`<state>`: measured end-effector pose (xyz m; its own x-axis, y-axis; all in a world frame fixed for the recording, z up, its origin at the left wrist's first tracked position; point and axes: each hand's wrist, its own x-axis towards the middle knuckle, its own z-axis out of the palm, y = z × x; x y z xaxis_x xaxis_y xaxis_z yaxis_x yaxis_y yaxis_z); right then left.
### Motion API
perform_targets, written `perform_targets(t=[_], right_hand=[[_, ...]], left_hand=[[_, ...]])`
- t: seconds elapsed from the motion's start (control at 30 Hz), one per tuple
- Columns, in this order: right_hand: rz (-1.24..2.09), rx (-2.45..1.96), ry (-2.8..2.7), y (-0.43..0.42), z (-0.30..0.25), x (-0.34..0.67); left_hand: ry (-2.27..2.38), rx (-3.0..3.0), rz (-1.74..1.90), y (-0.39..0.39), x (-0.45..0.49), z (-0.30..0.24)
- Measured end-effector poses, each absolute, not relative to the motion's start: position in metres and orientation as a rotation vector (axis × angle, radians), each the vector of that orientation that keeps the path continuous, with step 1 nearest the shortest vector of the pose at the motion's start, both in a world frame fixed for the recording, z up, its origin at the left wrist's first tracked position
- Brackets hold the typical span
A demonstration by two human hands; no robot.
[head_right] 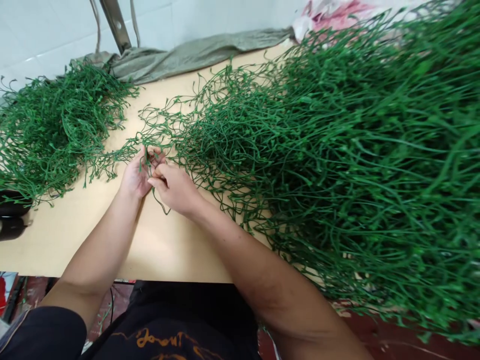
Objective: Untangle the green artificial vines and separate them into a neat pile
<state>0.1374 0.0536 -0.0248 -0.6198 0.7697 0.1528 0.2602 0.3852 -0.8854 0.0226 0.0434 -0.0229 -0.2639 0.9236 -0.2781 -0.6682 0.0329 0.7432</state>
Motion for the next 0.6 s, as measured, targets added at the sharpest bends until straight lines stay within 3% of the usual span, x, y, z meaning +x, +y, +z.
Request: perform_targets(t=[0.17, 0.37, 0.6], right_hand=[[1.226, -0.716, -2.217, 0.05, -0.014, 0.144], [1.34, -0.038, -2.545, 0.016, 0.004, 0.141], [1.212, -0.873, -1.428, 0.075, -0.017, 0.161]], left_hand=[[0.961, 0.278, 1.58, 0.045, 0.018, -0.024], [0.914, 0.168, 1.714, 0.048, 0.005, -0.024], [0.944, 0.319, 1.572, 0.044, 0.009, -0.025]])
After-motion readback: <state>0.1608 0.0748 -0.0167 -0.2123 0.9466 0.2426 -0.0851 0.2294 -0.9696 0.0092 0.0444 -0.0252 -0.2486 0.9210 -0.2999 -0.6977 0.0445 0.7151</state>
